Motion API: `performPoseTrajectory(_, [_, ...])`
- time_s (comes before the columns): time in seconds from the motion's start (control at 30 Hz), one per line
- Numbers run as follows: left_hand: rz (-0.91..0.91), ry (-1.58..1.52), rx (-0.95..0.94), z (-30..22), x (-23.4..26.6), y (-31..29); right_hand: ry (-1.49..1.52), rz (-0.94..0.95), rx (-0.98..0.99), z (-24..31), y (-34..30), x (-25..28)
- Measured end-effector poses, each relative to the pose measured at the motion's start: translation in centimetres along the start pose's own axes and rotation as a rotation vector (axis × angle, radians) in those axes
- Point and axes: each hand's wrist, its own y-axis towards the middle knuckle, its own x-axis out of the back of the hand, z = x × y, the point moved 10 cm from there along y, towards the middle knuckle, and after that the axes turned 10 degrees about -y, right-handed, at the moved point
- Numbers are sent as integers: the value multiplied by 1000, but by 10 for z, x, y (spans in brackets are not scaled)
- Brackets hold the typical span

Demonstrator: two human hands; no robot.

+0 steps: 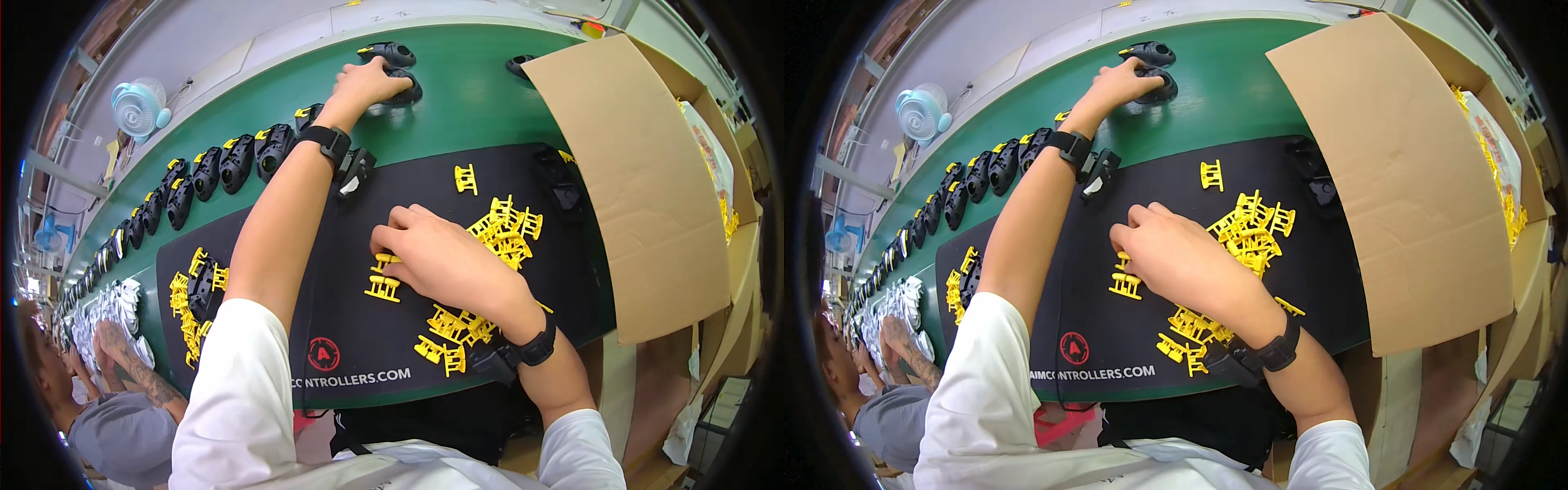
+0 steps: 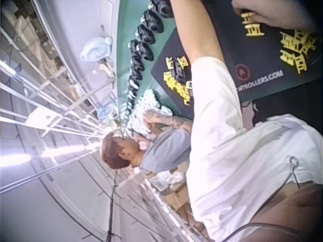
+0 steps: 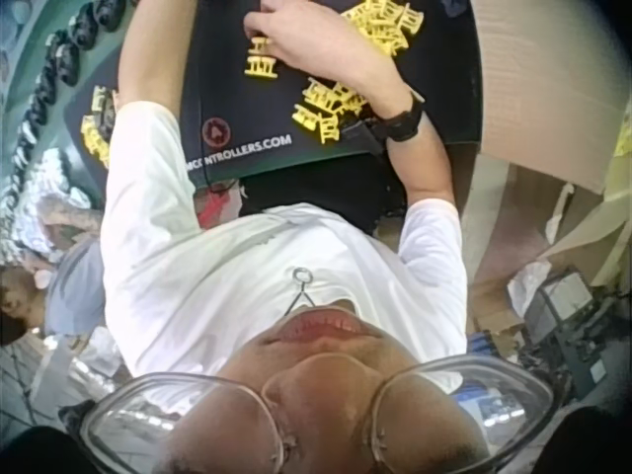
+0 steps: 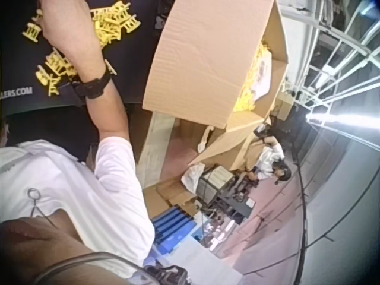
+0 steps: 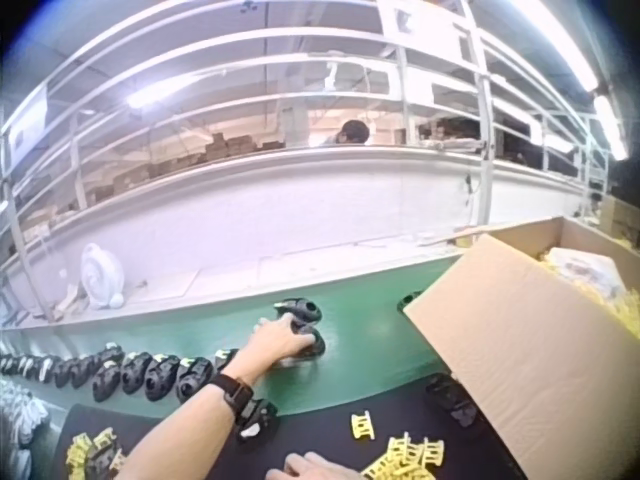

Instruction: Assembling internal plastic components and yellow paddle-like pieces into game controller shells at an assembly line station.

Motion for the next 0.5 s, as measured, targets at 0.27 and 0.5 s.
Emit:
performPoseTrajectory(0.27, [319,-841,-13,-22,16,-68,498,-200,-147,-35,-1,38])
performPoseTrajectory(0.5, [371,-1795,1,-23,34,-198,819,-388,-268,-70,-8,57])
